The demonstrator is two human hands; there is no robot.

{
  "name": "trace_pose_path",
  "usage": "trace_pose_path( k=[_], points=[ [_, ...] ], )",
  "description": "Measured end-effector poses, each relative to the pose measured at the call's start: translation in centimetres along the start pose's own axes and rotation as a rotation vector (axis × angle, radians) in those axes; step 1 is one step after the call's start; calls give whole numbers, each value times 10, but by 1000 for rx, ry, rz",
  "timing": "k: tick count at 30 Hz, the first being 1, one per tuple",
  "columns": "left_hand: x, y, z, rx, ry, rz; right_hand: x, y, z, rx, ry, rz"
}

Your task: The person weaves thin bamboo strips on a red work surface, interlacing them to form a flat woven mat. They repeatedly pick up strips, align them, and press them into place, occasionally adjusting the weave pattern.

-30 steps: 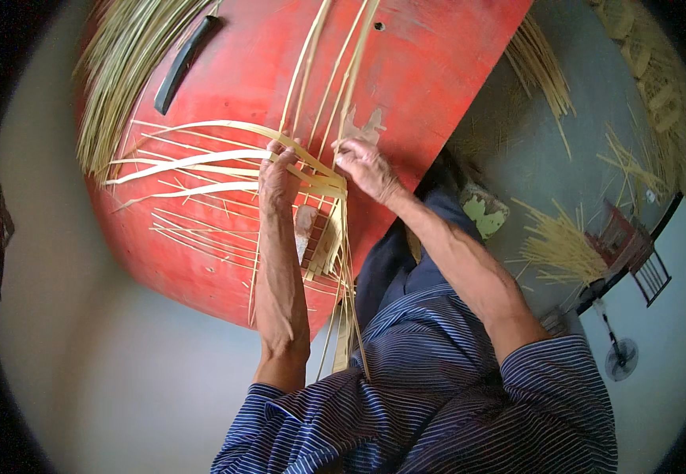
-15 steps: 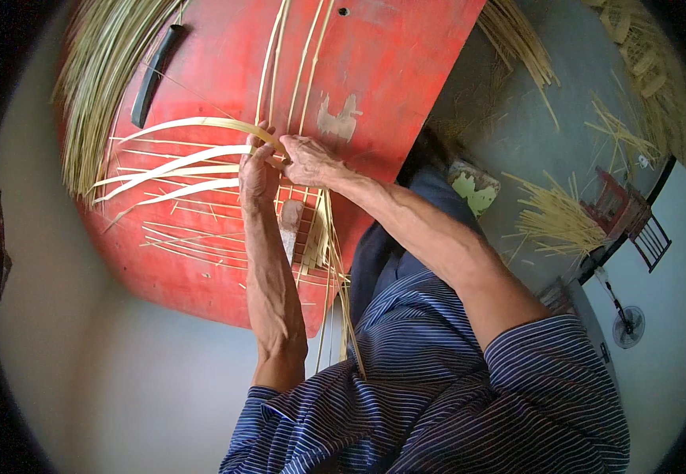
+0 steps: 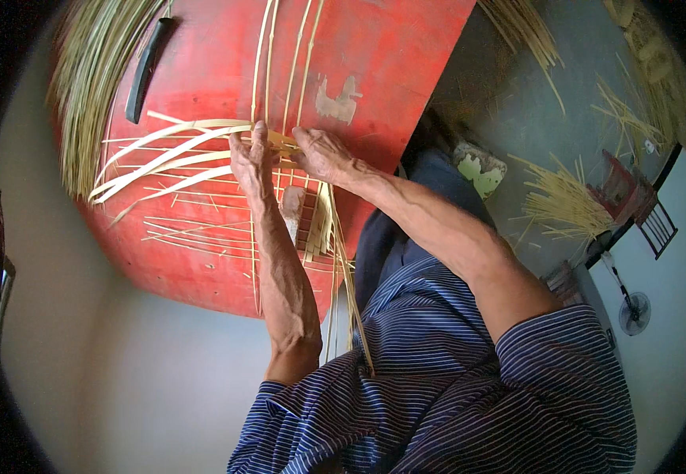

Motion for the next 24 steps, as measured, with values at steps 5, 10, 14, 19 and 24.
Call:
trace_pose_path(
  k=[5,10,14,19,24],
  points=[
    [23,21,3,-48,51,-41,3,-1,2,-37,101,91],
    [57,20,0,222,40,24,4,5,0,-70,58,73],
    [43,-2,9,357,75,94,7,6,-7,-50,-39,34],
    [29,-12,2,615,-83,354,7,3,-4,14,-4,80],
    [37,-6,-4,725,-87,400,7,8,-11,-21,-3,30]
  ],
)
Point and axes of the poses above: each hand's wrist, its own x-axis away from the middle knuckle, its own z-axis out of the back of the hand, y = z × x, the point moved 9 cm from there along -x, towards the middle knuckle, and after that the axes turned 2 degrees about x, right-handed, at the moved point
